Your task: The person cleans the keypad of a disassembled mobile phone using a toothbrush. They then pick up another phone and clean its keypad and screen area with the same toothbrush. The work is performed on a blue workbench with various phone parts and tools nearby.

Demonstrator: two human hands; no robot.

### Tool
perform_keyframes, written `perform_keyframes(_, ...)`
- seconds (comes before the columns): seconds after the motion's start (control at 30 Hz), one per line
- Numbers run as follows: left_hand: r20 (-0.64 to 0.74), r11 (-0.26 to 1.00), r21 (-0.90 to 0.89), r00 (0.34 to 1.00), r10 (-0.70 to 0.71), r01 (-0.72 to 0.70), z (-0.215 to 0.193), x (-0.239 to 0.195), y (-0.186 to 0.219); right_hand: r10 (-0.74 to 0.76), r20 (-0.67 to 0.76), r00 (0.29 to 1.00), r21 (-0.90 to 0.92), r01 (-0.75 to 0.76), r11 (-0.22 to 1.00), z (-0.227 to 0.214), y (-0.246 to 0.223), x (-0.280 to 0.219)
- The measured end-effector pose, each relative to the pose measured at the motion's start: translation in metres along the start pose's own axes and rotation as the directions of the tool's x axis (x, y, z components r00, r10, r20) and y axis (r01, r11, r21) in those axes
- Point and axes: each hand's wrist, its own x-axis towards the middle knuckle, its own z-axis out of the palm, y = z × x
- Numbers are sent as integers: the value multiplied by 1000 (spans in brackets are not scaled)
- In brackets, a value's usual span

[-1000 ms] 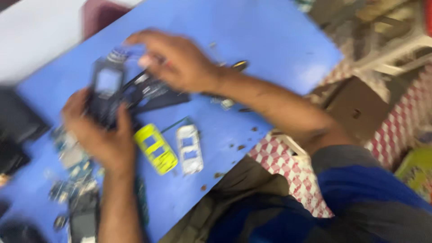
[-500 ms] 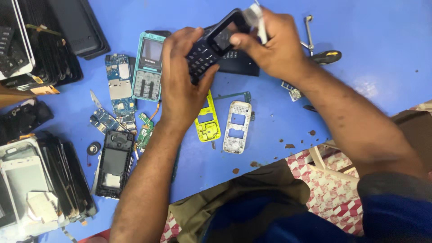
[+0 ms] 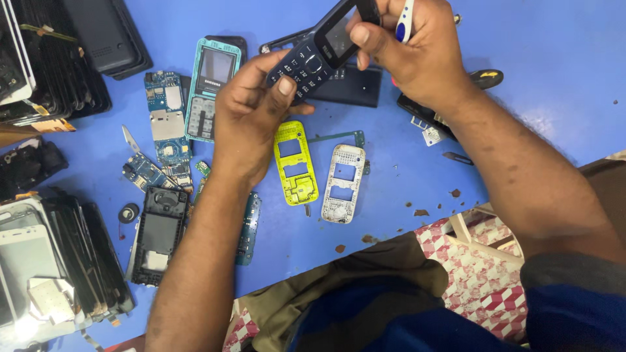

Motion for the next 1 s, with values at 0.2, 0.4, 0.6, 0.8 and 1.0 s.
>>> perform_keyframes(0.2, 118, 994, -105, 993, -19, 31, 0, -1, 6, 43, -3, 999, -61, -43, 997, -1, -5, -1)
perform_keyframes(0.4, 84, 983, -184, 996, -6, 22, 6, -1, 0, 18, -5, 1000, -190, -19, 982, 1, 1, -2)
perform_keyframes(0.6, -99, 974, -225, 995, -13, -10, 9, -1, -8, -14, -187, 982, -314, -46, 948, 10, -5, -8)
perform_keyframes(0.8, -111, 965, -256, 994, 24, -52, 11, -1, -1, -223, -47, 974, -555, 161, 816, 18, -13, -11)
perform_keyframes(1.0, -83, 957, -282, 996, 42, -63, 10, -2, -8, -275, 184, 944, -756, 315, 574, 35, -20, -3)
